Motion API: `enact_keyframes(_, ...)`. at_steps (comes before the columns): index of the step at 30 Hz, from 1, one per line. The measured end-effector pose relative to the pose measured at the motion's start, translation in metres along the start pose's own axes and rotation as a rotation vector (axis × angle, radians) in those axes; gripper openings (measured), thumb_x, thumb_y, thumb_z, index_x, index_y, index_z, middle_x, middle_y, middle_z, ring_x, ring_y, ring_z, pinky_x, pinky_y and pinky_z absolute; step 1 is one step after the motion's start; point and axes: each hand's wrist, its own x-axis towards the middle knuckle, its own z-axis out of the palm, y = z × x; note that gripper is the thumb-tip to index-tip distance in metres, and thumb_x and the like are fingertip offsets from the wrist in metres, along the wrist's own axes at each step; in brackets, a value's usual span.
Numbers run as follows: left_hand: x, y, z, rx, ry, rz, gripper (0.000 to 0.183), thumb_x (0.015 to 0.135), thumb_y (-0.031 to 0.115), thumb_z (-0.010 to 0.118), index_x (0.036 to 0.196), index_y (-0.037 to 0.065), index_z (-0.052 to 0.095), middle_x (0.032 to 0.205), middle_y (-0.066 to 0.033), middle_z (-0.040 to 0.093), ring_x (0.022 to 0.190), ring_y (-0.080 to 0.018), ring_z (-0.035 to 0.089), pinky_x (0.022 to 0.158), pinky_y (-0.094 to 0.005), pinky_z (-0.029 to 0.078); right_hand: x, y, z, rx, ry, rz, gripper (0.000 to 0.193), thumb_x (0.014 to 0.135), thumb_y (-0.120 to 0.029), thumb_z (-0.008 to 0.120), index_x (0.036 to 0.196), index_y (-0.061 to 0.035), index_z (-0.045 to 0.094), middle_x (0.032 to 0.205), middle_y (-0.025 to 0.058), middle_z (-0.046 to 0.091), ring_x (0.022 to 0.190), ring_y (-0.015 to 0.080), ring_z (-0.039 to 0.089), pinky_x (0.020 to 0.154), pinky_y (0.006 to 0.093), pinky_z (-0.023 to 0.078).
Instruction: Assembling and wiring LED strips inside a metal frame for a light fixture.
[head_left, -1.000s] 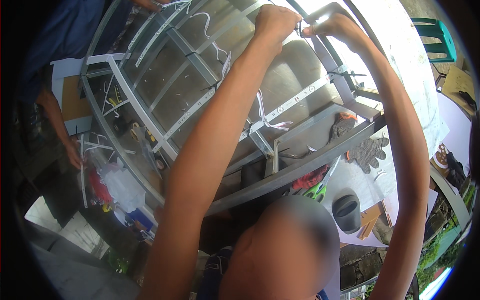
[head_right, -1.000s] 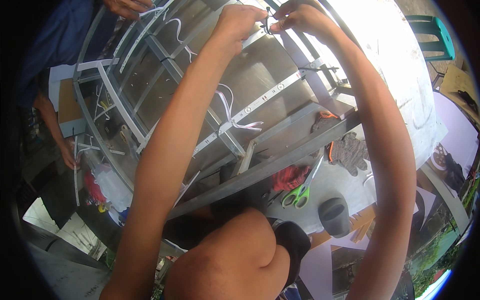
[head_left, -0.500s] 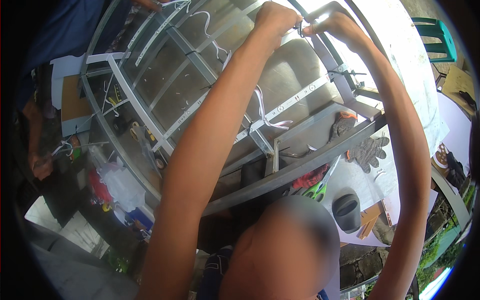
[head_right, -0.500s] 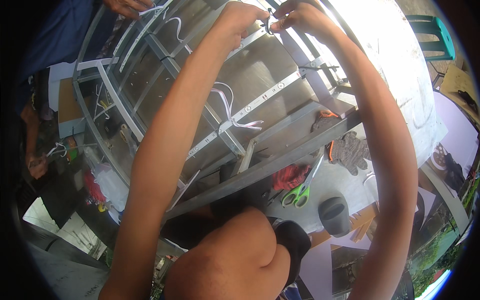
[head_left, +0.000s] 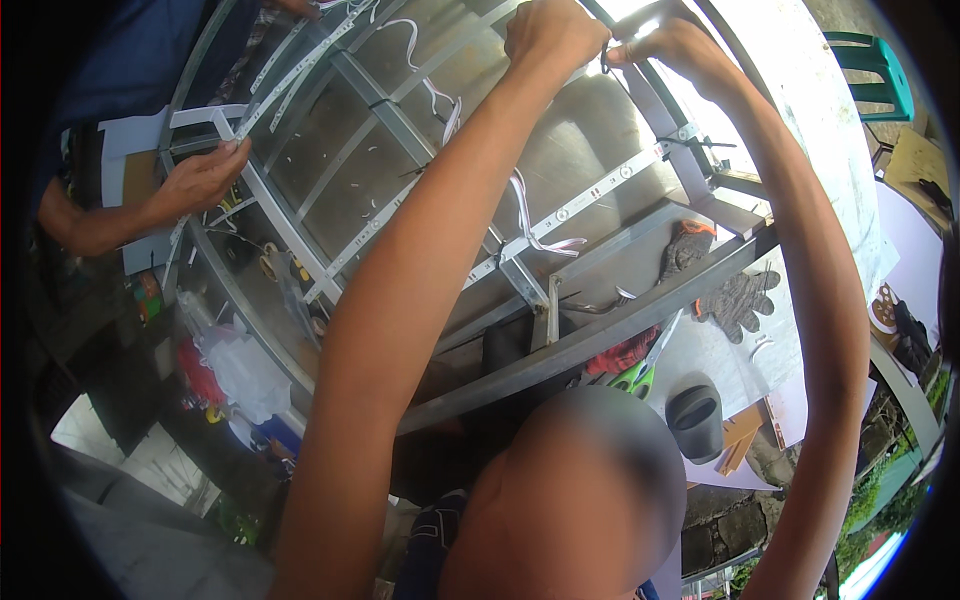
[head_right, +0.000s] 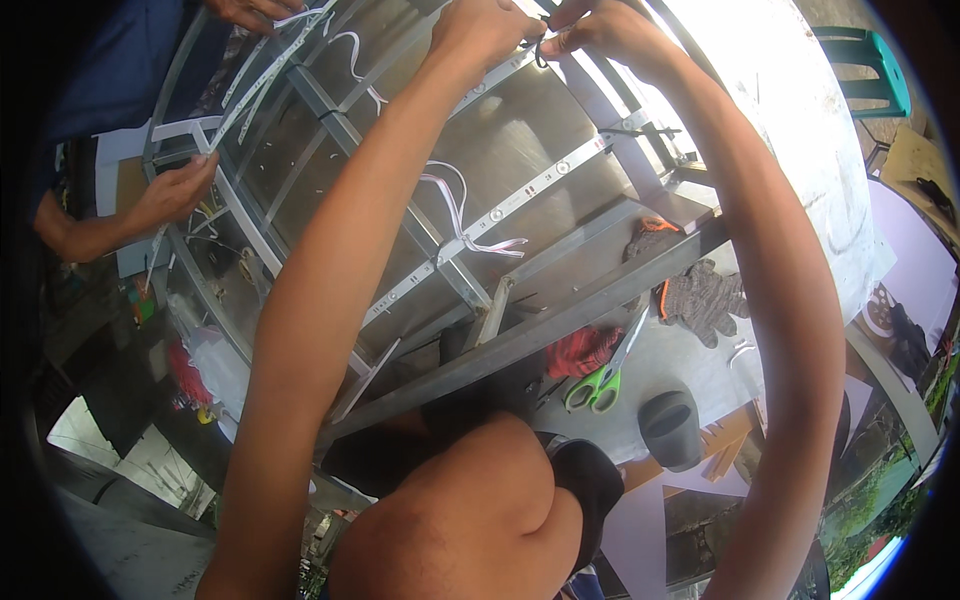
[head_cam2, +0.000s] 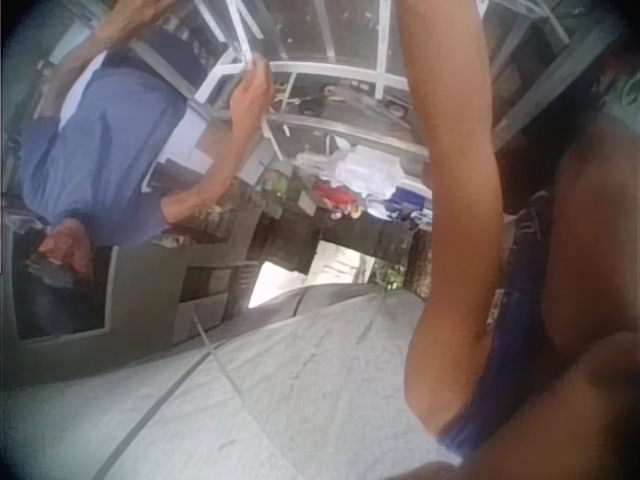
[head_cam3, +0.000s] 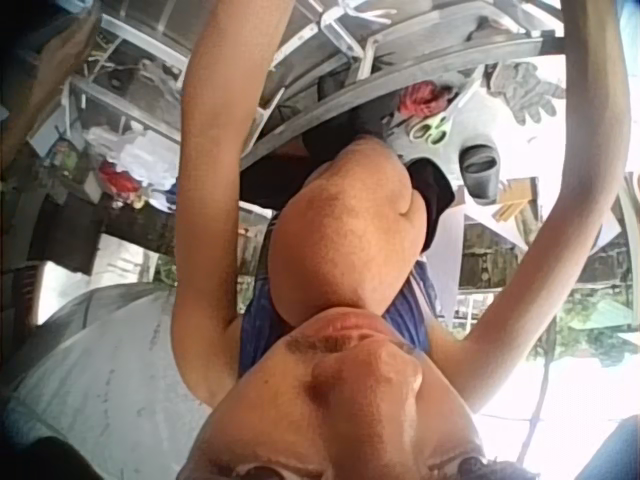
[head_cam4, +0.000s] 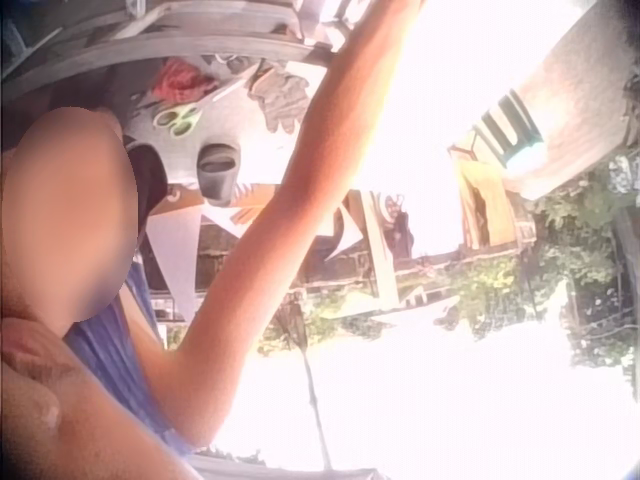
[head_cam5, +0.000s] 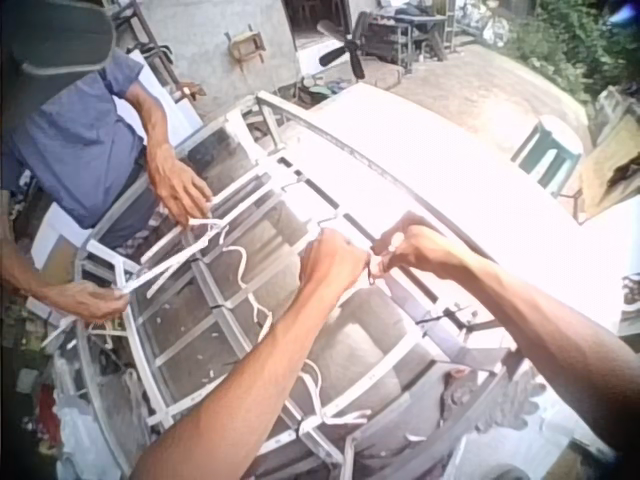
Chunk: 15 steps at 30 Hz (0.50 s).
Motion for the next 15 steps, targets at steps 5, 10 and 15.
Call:
enact_keyframes(5, -0.009, -0.01, -0.003, -0.185, 0.169, 0.318, 0.019, 0.07, 0.014, 0.067, 0.081, -0.001, 0.068, 0.078, -0.0199, 0.066, 0.073, -0.0323, 0.065, 0.067, -0.039, 0.051, 0.003, -0.002, -0.007, 0.277, -0.033, -0.162, 0.028, 0.072, -0.018, 0.071, 0.092, 0.0002, 0.067, 0.088, 0.0124, 0.065, 0.079, 0.0193, 0.061, 0.073, 0.0319, 0.048)
enact_keyframes(10, -0.001, -0.017, -0.007, -0.123, 0.031, 0.524, 0.012, 0.075, 0.008, 0.065, 0.084, 0.001, 0.069, 0.076, -0.0179, 0.066, 0.072, -0.0293, 0.066, 0.066, -0.0358, 0.051, -0.004, -0.029, -0.007, 0.136, -0.021, -0.152, 0.015, 0.074, -0.014, 0.067, 0.079, -0.0001, 0.069, 0.082, 0.0096, 0.067, 0.075, 0.016, 0.061, 0.067, 0.0309, 0.048)
enact_keyframes(15, 0.002, -0.01, -0.013, -0.123, 0.047, 0.533, 0.014, 0.075, 0.009, 0.063, 0.086, 0.001, 0.069, 0.078, -0.0203, 0.065, 0.074, -0.0321, 0.065, 0.068, -0.0376, 0.051, -0.001, -0.015, -0.01, -0.221, 0.035, -0.347, 0.023, 0.071, -0.018, 0.072, 0.081, 0.0023, 0.069, 0.082, 0.0122, 0.067, 0.076, 0.0184, 0.063, 0.067, 0.0313, 0.048)
